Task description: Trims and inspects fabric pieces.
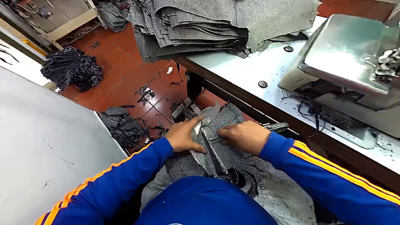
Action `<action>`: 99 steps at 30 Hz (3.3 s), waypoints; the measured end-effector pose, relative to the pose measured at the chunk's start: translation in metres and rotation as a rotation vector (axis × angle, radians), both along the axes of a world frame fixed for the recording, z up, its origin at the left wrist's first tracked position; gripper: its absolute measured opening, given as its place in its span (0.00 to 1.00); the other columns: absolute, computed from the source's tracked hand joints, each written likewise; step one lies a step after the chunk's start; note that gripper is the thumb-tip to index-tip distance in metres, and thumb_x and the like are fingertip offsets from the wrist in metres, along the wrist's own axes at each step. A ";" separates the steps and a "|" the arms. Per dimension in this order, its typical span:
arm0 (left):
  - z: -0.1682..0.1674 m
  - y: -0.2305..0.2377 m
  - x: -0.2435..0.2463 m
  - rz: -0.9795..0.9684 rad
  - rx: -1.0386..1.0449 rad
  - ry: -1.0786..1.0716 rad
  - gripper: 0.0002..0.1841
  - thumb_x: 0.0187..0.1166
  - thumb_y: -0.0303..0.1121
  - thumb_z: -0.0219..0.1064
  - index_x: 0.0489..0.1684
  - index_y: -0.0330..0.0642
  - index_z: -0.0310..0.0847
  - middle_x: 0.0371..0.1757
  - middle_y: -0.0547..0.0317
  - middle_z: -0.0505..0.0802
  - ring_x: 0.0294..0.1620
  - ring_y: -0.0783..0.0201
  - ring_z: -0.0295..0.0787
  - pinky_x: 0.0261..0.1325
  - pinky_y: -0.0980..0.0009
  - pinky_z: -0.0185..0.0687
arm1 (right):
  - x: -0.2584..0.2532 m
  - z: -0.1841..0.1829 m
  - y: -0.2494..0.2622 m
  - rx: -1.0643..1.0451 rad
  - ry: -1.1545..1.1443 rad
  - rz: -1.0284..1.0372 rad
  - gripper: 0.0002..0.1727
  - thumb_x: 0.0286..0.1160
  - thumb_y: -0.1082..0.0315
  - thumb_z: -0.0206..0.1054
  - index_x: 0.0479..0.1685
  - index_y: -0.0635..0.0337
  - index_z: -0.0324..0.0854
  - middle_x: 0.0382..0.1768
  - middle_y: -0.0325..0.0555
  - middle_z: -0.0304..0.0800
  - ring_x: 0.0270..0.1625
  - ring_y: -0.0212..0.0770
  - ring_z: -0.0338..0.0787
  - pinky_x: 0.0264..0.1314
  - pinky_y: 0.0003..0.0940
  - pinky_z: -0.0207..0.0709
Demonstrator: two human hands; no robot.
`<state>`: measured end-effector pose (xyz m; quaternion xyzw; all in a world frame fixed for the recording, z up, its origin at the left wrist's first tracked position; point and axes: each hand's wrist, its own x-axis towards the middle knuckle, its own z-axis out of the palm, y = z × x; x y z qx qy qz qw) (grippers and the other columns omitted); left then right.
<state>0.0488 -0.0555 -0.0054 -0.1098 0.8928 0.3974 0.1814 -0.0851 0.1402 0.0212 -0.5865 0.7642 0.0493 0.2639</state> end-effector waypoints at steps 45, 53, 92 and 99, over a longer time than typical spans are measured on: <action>-0.022 0.028 -0.084 -0.364 0.248 -0.071 0.18 0.93 0.35 0.53 0.53 0.29 0.86 0.44 0.46 0.91 0.44 0.62 0.85 0.56 0.59 0.78 | 0.034 -0.051 0.062 -0.498 0.220 -0.085 0.08 0.76 0.69 0.69 0.38 0.66 0.84 0.26 0.57 0.88 0.24 0.58 0.92 0.23 0.52 0.83; -0.022 0.050 -0.097 -0.314 0.230 -0.152 0.18 0.93 0.38 0.53 0.50 0.30 0.85 0.40 0.50 0.88 0.40 0.65 0.82 0.51 0.61 0.77 | 0.041 -0.062 0.091 -0.608 0.245 -0.202 0.08 0.68 0.69 0.70 0.33 0.67 0.83 0.23 0.57 0.87 0.20 0.57 0.90 0.19 0.52 0.81; -0.028 0.089 -0.113 -0.376 0.080 -0.212 0.20 0.90 0.38 0.61 0.55 0.23 0.82 0.51 0.33 0.89 0.53 0.45 0.86 0.63 0.45 0.77 | 0.050 -0.077 0.120 -0.743 0.313 -0.215 0.13 0.66 0.61 0.69 0.27 0.65 0.81 0.17 0.52 0.82 0.15 0.53 0.87 0.12 0.49 0.77; -0.032 0.079 -0.106 -0.283 0.082 -0.090 0.18 0.89 0.37 0.61 0.56 0.26 0.83 0.51 0.32 0.90 0.55 0.42 0.87 0.64 0.40 0.76 | 0.083 -0.039 0.189 -0.921 0.195 -0.598 0.28 0.94 0.48 0.43 0.40 0.60 0.80 0.20 0.42 0.79 0.19 0.35 0.80 0.19 0.33 0.75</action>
